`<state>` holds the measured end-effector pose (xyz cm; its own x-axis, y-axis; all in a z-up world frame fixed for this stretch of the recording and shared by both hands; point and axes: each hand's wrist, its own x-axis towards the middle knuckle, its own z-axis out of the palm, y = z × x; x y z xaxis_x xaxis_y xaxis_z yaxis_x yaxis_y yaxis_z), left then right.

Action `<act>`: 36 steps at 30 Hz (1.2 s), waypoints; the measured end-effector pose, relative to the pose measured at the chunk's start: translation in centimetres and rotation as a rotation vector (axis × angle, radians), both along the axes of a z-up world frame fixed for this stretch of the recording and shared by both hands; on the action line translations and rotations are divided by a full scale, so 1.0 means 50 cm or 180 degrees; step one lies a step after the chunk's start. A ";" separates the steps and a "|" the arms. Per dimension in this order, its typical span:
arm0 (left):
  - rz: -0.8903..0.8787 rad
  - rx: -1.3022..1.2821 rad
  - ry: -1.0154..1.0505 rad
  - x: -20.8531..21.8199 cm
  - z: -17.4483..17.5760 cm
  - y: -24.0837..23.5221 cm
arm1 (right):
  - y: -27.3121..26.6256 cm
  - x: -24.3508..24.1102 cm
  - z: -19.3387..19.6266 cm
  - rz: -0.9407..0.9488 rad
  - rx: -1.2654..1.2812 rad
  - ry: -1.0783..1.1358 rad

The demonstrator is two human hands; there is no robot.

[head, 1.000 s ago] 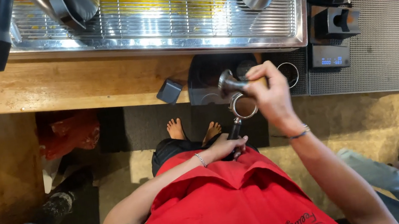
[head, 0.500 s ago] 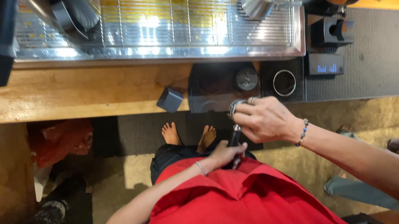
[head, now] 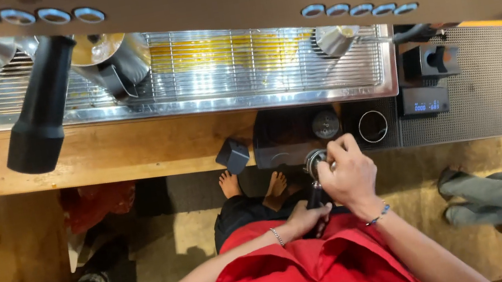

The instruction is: The person scoops ground coffee into a portafilter basket placed on a digital scale, then uses a tamper to press the grounds flat. They wipe the portafilter with a cloth and repeat the process of filling and tamping the coffee grounds.

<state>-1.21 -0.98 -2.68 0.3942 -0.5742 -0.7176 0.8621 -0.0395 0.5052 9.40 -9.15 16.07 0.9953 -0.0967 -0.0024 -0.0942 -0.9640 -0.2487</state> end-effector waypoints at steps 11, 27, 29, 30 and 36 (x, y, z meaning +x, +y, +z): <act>0.0260 -0.0282 0.0105 0.016 0.083 0.037 | 0.023 0.092 0.074 0.1857 0.0412 -0.0081; 0.0589 -0.0517 0.0081 0.036 0.230 0.100 | -0.017 -0.182 -0.258 -0.1483 0.2671 0.1814; -0.0237 0.0145 -0.0465 0.050 0.331 0.166 | -0.003 -0.196 -0.250 -0.1520 0.3307 0.1646; -0.1069 0.0807 -0.1007 0.061 0.381 0.201 | 0.006 -0.197 -0.246 -0.1548 0.3936 0.1452; -0.0002 0.3011 -0.5070 0.065 0.512 0.179 | 0.007 -0.235 -0.042 -0.1205 0.4407 0.1855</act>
<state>2.05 7.99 22.90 0.9365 -0.2525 0.2432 -0.3477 -0.7579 0.5520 -2.33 -8.80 13.99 0.7435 0.0712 -0.6650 -0.6688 0.0823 -0.7389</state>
